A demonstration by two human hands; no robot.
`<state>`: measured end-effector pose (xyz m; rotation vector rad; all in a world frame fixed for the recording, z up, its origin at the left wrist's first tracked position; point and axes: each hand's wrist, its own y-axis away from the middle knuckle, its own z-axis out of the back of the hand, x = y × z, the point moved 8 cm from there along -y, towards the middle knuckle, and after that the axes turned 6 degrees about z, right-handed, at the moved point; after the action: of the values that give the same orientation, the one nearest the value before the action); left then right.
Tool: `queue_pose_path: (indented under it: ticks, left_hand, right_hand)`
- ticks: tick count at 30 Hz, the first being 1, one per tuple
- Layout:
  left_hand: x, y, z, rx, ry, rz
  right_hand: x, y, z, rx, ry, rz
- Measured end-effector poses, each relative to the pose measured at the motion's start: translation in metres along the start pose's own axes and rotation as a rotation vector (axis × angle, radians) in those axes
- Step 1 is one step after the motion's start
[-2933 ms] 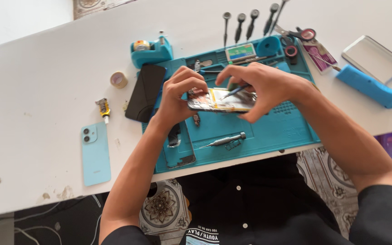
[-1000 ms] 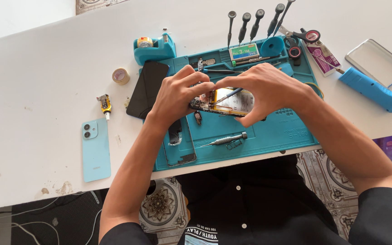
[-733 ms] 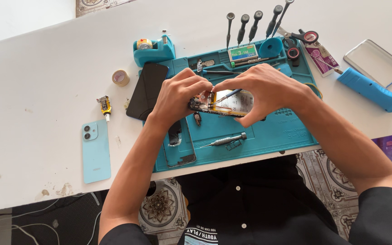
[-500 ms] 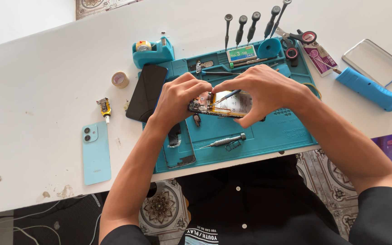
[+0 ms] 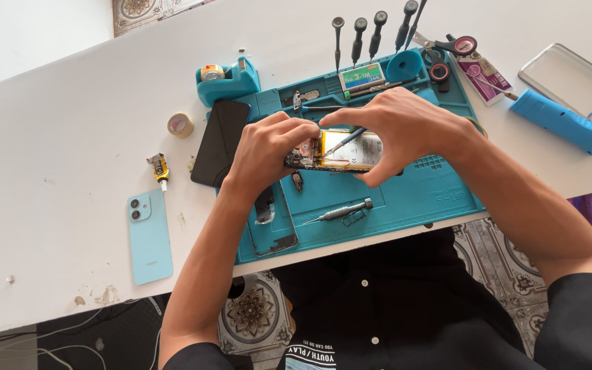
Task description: The person holds an opened smartphone in one hand and uses a thin pry tool to work around the battery inside the phone, prying it loose from the frame. They rotate the phone to reach different edges and continue lifting the battery away from the housing.
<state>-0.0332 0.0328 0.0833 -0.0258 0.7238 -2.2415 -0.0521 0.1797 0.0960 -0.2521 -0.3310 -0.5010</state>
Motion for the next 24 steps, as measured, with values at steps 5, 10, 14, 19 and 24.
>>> queue_pose_path:
  ticks: [5,10,14,19,24]
  left_hand:
    - [0.001,0.000,-0.004,0.012,0.040,0.014]
    - [0.006,0.000,-0.001,-0.036,0.080,0.047]
    - [0.004,0.000,0.009,-0.137,0.121,0.045]
    - [-0.007,0.002,0.021,-0.265,0.078,-0.088]
    - [-0.004,0.005,0.022,-0.277,0.124,-0.099]
  right_hand:
    - [-0.003,0.000,-0.003,0.033,-0.008,-0.015]
    - [-0.005,0.000,-0.003,-0.019,0.001,0.012]
    - [-0.008,-0.001,-0.001,-0.086,0.010,0.040]
    - [-0.016,0.001,0.000,-0.145,-0.011,0.026]
    - [-0.020,0.005,-0.001,-0.245,-0.068,0.153]
